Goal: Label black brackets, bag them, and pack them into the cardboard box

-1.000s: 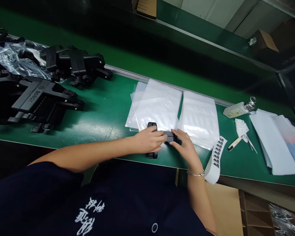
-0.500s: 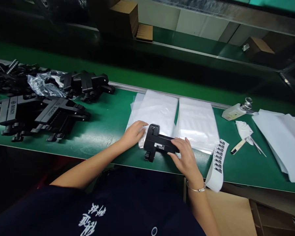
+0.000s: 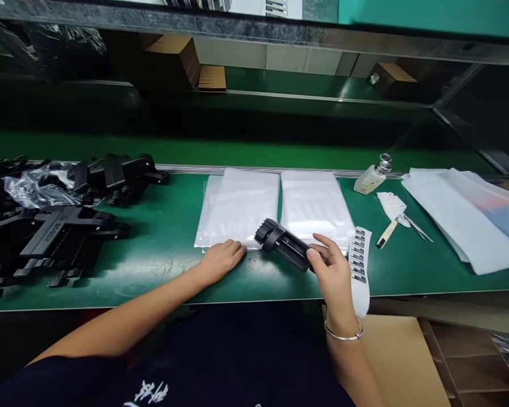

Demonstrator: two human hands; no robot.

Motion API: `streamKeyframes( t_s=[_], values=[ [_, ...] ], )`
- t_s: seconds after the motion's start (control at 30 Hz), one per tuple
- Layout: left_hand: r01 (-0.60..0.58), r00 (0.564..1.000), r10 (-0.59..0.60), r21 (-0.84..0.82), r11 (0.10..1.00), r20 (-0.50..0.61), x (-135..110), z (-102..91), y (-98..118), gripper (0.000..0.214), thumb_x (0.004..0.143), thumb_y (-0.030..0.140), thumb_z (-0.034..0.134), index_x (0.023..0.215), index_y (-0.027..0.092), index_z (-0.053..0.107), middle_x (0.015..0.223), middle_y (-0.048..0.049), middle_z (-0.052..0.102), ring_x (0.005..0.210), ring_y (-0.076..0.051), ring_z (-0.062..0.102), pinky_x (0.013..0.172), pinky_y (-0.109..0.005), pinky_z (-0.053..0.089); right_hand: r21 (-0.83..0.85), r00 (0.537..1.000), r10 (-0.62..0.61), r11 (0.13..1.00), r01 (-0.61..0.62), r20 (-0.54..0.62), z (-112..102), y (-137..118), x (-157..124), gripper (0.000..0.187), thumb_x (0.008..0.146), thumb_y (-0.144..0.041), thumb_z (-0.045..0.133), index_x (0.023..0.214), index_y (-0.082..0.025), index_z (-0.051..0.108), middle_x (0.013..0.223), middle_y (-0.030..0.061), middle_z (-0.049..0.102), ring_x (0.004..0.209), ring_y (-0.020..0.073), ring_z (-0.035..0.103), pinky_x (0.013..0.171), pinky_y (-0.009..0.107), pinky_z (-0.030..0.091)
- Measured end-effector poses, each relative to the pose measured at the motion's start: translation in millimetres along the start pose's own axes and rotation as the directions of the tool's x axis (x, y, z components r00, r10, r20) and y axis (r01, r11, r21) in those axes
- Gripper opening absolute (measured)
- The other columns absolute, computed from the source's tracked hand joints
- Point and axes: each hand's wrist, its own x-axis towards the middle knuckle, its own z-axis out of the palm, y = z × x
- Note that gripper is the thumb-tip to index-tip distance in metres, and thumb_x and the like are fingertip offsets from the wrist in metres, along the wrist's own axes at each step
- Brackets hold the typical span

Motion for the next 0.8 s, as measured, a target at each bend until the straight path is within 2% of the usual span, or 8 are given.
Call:
streamKeyframes(
  t_s=[0.07,0.17,0.23,0.33,0.4,0.57,0.63,0.8],
  values=[
    [0.048,0.999,-0.047,0.031,0.998,-0.016,-8,-1.8,-4,0.026,0.095,0.016,0.040,0.112,0.019,0.060,0.102,-0.0136,0.068,0.097,-0.028,0.066,0.078,-0.042,0.058,-0.006,1.000,-0.009,1.000,0.009,-0.003,1,0,0,0.050,0.079,-0.050,0.069,0.120,-0.022,0.060,0.100,0.0094,0.071,0.087,0.0240,0.068,0.078,0.040,0.055],
    [0.076,0.991,-0.078,-0.029,0.997,-0.108,-16,2.9,-11,0.026,0.093,0.030,0.049,0.115,0.020,0.060,0.125,-0.0170,0.061,0.119,-0.033,0.057,0.097,-0.051,0.051,-0.014,0.999,-0.032,0.999,0.032,0.001,3,0,-1,0.050,0.079,-0.049,0.069,0.120,-0.023,0.059,0.101,0.0094,0.071,0.089,0.0244,0.068,0.078,0.040,0.056],
    [0.098,0.990,-0.105,-0.078,0.992,-0.098,-20,6.8,-18,0.028,0.093,0.025,0.045,0.117,0.020,0.059,0.132,-0.0161,0.059,0.127,-0.032,0.052,0.099,-0.049,0.050,-0.020,0.999,-0.052,0.998,0.052,0.006,6,-2,-2,0.050,0.078,-0.048,0.070,0.120,-0.024,0.058,0.102,0.0091,0.071,0.090,0.0244,0.068,0.078,0.039,0.056],
    [0.083,0.996,-0.086,-0.130,0.988,-0.014,-22,7.8,-29,0.037,0.090,0.010,0.036,0.118,0.020,0.058,0.125,-0.0139,0.064,0.120,-0.028,0.058,0.090,-0.040,0.055,-0.037,0.998,-0.063,0.997,0.064,0.004,12,-8,-4,0.049,0.078,-0.047,0.071,0.119,-0.025,0.057,0.101,0.0084,0.071,0.089,0.0243,0.068,0.076,0.038,0.056],
    [0.060,0.998,-0.060,-0.158,0.986,0.002,-21,6.4,-35,0.039,0.088,0.008,0.036,0.118,0.020,0.057,0.115,-0.0129,0.066,0.110,-0.026,0.062,0.084,-0.038,0.057,-0.039,0.998,-0.065,0.997,0.065,0.003,15,-11,-5,0.048,0.077,-0.046,0.071,0.117,-0.025,0.057,0.100,0.0078,0.072,0.088,0.0239,0.068,0.075,0.038,0.056],
    [0.105,0.974,-0.140,-0.194,0.975,-0.176,-12,11.0,-38,0.050,0.078,-0.002,0.036,0.123,0.014,0.052,0.105,-0.0149,0.064,0.098,-0.027,0.062,0.087,-0.043,0.054,0.050,0.994,-0.104,0.993,0.103,0.019,18,-2,3,0.046,0.078,-0.045,0.071,0.116,-0.025,0.055,0.102,0.0087,0.071,0.091,0.0242,0.067,0.076,0.037,0.055],
    [0.078,0.967,-0.121,-0.191,0.979,-0.225,-12,15.0,-39,0.046,0.081,0.000,0.036,0.122,0.013,0.052,0.105,-0.0159,0.064,0.096,-0.027,0.063,0.086,-0.043,0.054,0.118,0.988,-0.152,0.982,0.149,0.014,20,7,11,0.048,0.076,-0.049,0.071,0.114,-0.024,0.056,0.101,0.0097,0.070,0.094,0.0256,0.067,0.080,0.039,0.054],
    [-0.035,0.988,0.007,-0.176,0.984,-0.156,-20,14.0,-44,0.033,0.089,0.007,0.037,0.110,0.021,0.058,0.095,-0.0100,0.066,0.084,-0.023,0.065,0.069,-0.033,0.053,0.257,0.983,-0.181,0.949,0.182,-0.029,27,30,24,0.054,0.073,-0.060,0.065,0.114,-0.025,0.056,0.105,0.0107,0.068,0.096,0.0268,0.067,0.086,0.045,0.053]
  ],
)
